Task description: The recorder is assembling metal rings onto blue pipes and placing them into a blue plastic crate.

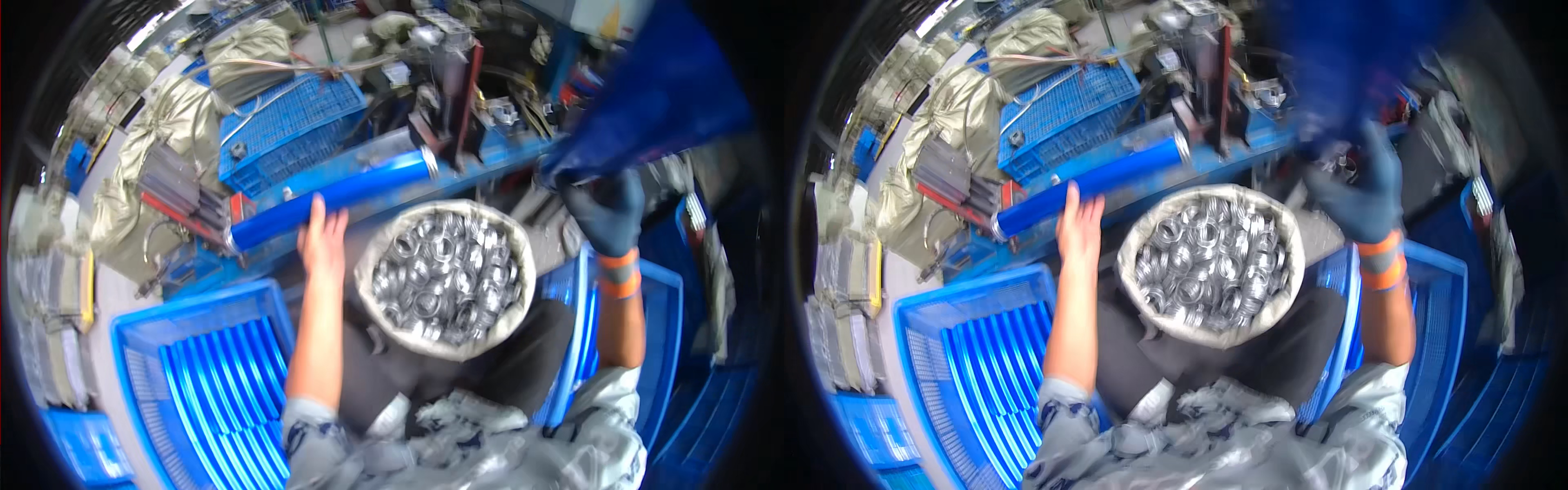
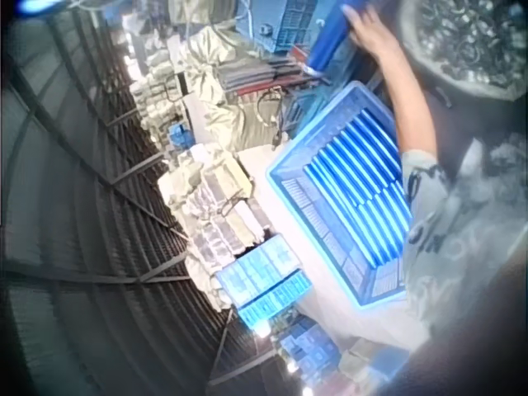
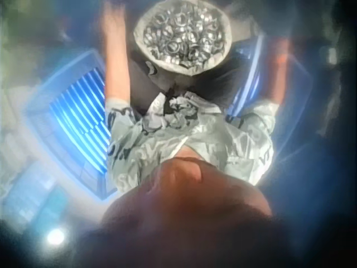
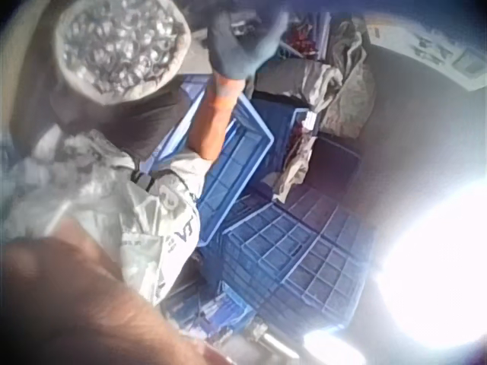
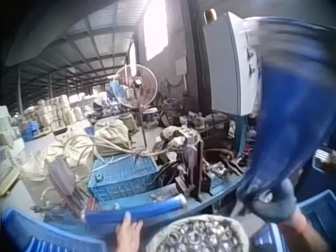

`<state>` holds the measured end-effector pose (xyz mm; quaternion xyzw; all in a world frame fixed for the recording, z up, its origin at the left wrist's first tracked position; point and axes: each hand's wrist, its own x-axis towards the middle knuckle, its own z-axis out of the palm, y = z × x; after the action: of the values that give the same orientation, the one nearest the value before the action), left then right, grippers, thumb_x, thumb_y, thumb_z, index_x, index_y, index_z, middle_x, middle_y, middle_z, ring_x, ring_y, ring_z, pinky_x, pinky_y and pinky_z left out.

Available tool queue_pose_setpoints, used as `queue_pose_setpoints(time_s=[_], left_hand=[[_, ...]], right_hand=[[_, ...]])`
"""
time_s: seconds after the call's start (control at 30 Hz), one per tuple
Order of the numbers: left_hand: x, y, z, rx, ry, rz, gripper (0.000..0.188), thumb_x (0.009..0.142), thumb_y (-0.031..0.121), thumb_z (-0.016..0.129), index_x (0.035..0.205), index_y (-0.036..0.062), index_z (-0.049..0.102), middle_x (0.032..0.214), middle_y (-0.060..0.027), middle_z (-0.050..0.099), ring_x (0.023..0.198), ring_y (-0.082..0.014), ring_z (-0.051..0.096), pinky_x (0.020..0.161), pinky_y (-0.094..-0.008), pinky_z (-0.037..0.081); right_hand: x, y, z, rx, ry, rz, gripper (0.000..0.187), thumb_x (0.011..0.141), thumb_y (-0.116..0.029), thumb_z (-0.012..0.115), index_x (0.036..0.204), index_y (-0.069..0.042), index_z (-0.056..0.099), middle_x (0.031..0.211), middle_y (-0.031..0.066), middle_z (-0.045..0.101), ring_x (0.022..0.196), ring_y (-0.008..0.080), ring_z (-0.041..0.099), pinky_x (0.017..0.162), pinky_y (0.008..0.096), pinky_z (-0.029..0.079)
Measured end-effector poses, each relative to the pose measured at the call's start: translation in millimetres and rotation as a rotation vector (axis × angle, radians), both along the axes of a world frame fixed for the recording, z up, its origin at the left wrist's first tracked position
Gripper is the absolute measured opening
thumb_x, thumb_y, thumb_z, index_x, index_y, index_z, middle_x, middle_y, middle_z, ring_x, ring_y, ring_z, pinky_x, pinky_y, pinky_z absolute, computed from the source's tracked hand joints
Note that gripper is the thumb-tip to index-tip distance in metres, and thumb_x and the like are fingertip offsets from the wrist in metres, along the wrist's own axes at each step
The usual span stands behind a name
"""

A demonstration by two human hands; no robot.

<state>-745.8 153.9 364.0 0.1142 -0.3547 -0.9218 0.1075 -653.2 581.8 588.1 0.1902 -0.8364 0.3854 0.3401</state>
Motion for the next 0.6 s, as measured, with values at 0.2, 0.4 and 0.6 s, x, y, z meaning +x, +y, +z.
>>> queue_pose_setpoints(time_s=[0.2,0.4,0.6], left_hand=[[-142.2,-46.4,-69.3,-0.021,-0.190,0.117,0.073,0.100,0.029,0.096,0.154,-0.0046,0.060,0.153,-0.0241,0.066,0.146,-0.0454,0.063,0.126,-0.0629,0.053],[-150.9,-39.2,-100.3,-0.088,-0.289,0.087,0.085,0.102,0.040,0.094,0.159,-0.0096,0.055,0.163,-0.0339,0.060,0.150,-0.0508,0.063,0.125,-0.0633,0.054],[-140.8,5.4,-161.3,-0.075,-0.481,-0.004,0.081,0.102,0.049,0.090,0.162,0.0042,0.058,0.153,-0.0307,0.068,0.139,-0.0494,0.071,0.119,-0.0629,0.056]], right_hand=[[161.8,153.2,-87.5,-0.165,-0.243,-0.247,0.052,0.097,0.002,0.083,0.147,-0.005,0.070,0.123,0.0070,0.079,0.108,0.0171,0.077,0.095,0.0353,0.063],[341.4,256.9,-211.4,-0.152,-0.497,-0.689,0.072,0.099,0.006,0.075,0.167,-0.006,0.055,0.113,0.0016,0.069,0.089,0.0132,0.070,0.077,0.0296,0.062],[631.7,393.8,-277.4,-0.245,-0.607,-1.013,0.083,0.093,0.002,0.079,0.171,0.003,0.049,0.167,0.0197,0.064,0.153,0.0334,0.063,0.130,0.0467,0.048]])
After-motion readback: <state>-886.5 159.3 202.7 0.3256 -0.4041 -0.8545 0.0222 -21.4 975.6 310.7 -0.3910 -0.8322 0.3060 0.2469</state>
